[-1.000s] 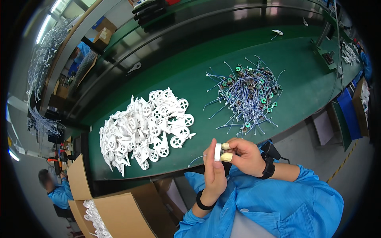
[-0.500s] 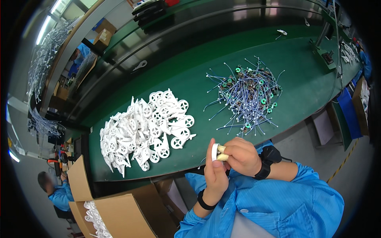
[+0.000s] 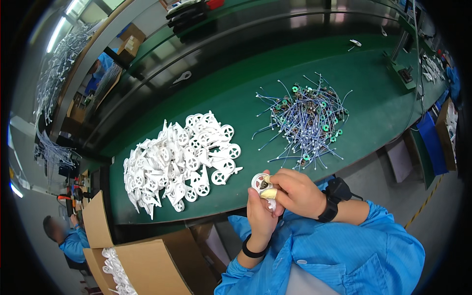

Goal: Manually assemble small white plastic components with electrical wiring pins on a factory production line.

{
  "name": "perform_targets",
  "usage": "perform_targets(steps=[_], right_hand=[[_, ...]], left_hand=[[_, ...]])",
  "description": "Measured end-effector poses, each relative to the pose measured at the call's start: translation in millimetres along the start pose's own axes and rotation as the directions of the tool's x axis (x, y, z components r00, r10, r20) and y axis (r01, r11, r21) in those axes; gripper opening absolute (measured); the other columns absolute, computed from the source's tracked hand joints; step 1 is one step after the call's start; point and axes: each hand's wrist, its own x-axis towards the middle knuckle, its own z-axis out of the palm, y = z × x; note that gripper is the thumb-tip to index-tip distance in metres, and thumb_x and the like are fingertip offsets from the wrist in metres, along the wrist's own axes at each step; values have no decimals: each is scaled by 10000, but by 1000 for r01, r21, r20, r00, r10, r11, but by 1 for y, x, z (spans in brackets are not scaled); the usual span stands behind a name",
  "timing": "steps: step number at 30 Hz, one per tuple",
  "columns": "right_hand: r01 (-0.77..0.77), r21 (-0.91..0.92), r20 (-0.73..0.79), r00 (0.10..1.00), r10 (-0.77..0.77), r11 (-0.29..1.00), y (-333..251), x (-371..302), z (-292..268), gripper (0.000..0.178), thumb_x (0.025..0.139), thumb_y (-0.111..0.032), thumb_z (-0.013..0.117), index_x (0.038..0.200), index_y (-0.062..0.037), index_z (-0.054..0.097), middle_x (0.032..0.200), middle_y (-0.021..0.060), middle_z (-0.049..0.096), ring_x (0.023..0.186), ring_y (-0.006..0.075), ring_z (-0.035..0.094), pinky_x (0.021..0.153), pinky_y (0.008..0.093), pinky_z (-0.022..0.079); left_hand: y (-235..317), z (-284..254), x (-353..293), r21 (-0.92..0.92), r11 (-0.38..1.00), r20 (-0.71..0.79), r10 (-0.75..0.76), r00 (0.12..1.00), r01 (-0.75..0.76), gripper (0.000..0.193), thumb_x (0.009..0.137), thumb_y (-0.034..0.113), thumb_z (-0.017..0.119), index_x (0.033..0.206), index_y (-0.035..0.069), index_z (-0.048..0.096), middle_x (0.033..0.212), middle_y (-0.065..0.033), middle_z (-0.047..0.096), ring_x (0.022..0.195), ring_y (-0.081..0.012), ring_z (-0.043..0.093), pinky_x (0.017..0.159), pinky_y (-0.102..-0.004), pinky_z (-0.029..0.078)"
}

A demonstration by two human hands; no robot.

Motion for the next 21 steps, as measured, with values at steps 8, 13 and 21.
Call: perform_targets(steps=[8, 13, 21], right_hand=[[52, -103, 43, 998, -48, 993, 0, -4, -8, 286, 751, -5, 604, 1036, 8, 590, 901, 134, 585, 817, 331, 576, 727, 406, 461], [167, -194, 31, 986, -164, 967, -5, -1, -9, 356, 686, -34, 678, 1029, -3, 588, 880, 100, 576, 793, 290, 573, 708, 369, 443], [277, -264, -24, 956, -294, 924, -2, -3, -7, 225, 713, -63, 632, 930, -15, 596, 796, 77, 553, 744, 263, 560, 661, 355, 407]], left_hand=[[0, -3, -3, 15, 997, 48, -71, 996, 70, 635, 1029, 478, 180, 1320, -31, 423, 735, -77, 575, 460, -103, 434, 404, -219, 305], [3, 5, -9, 287, 956, 3, 63, 998, -61, 602, 1035, 442, 197, 1317, -37, 428, 615, -37, 532, 429, -76, 426, 399, -196, 322], [-5, -3, -11, 590, 762, 83, 271, 959, -266, 489, 1038, 313, 303, 1325, -62, 430, 611, -13, 540, 487, -71, 491, 454, -208, 387]])
